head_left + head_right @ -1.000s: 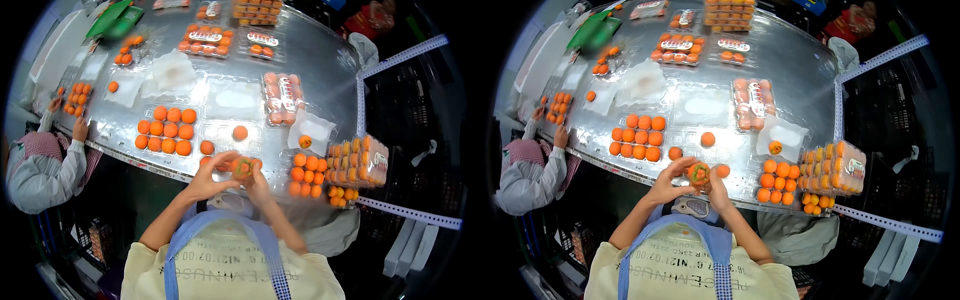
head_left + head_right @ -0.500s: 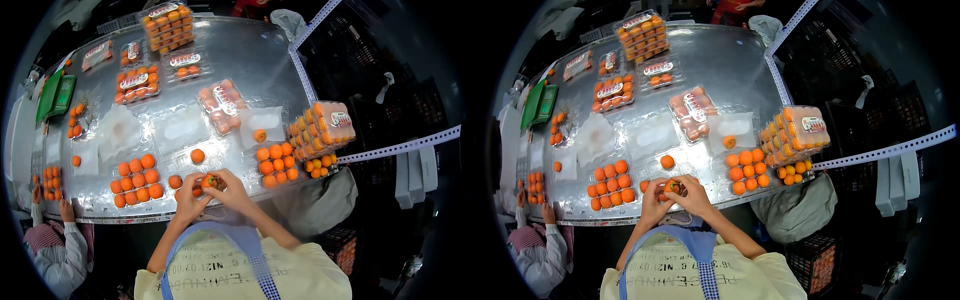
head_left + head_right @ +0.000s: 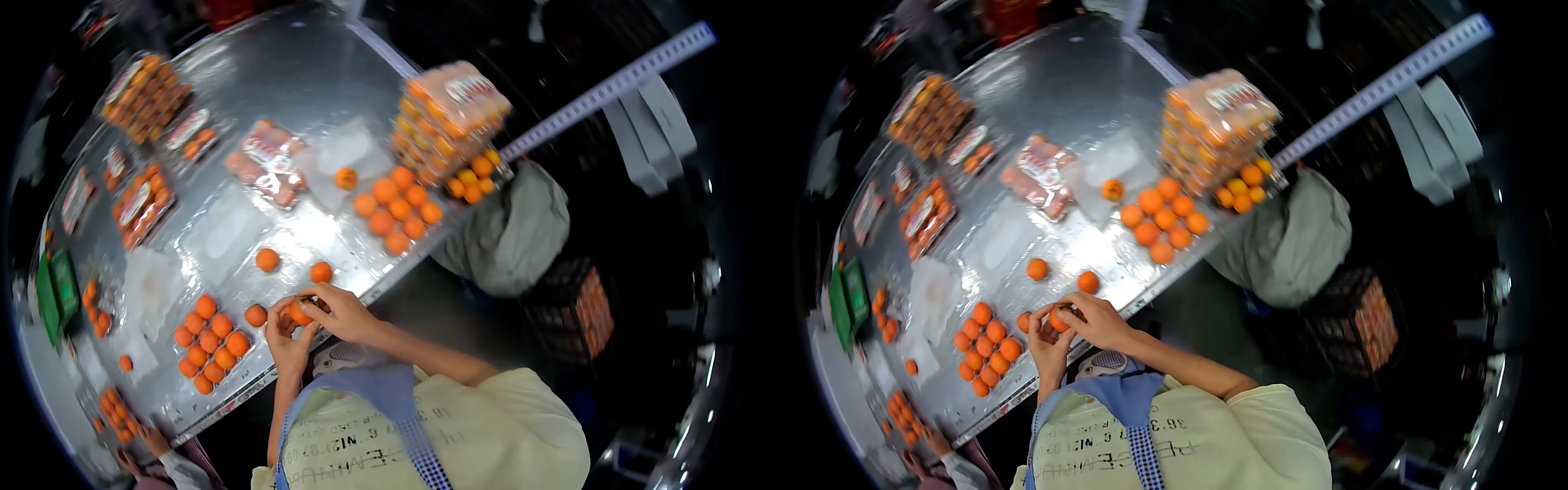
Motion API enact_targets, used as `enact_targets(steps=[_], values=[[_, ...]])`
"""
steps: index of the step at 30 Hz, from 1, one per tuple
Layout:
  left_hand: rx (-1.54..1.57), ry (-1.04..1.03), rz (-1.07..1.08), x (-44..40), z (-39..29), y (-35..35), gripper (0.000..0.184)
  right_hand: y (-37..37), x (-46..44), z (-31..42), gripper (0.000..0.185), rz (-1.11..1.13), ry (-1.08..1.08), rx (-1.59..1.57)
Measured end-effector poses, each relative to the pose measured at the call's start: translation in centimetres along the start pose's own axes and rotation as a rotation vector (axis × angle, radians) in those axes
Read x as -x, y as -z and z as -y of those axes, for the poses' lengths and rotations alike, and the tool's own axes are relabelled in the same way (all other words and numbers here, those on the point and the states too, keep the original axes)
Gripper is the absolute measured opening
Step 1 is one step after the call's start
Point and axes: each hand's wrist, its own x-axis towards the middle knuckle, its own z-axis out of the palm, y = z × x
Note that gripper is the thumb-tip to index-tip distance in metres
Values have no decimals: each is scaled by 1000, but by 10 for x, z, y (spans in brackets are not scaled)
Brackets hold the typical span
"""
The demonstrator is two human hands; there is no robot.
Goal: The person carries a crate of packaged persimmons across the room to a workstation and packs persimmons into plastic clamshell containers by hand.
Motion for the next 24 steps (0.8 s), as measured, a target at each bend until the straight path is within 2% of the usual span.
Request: enact_targets(steps=[4, 6, 7, 8, 9, 10, 11, 13, 21, 22, 24], values=[[-60, -34, 164, 2, 3, -17, 49, 0, 27, -22, 23, -266, 66, 27], [-111, 0, 185, 3, 10, -18, 49, 1, 33, -23, 20, -259, 15, 89], [-234, -76, 192, 3, 4, -21, 48, 6, 34, -20, 21, -222, 8, 107], [-205, 16, 216, 8, 12, -21, 52, 7, 38, -29, 23, -211, -14, 147], [-341, -100, 232, 13, 4, -20, 48, 6, 41, -45, 25, -153, -6, 79], [-358, -237, 168, 16, 23, -23, 48, 7, 45, -44, 26, -157, -18, 101], [-396, -216, 113, 29, 19, -22, 50, 8, 51, -51, 27, -123, 83, 160], [-271, -230, 25, 55, 25, -20, 49, 4, 63, -46, 28, -34, 104, 234], [-244, -198, -428, 155, 47, -58, 45, 11, 98, -60, 30, 468, 196, 149], [-219, -99, -420, 174, 47, -64, 46, 9, 109, -61, 30, 526, 207, 146], [-199, -66, -531, 207, 59, -81, 46, 5, 131, -65, 30, 630, 223, 162]])
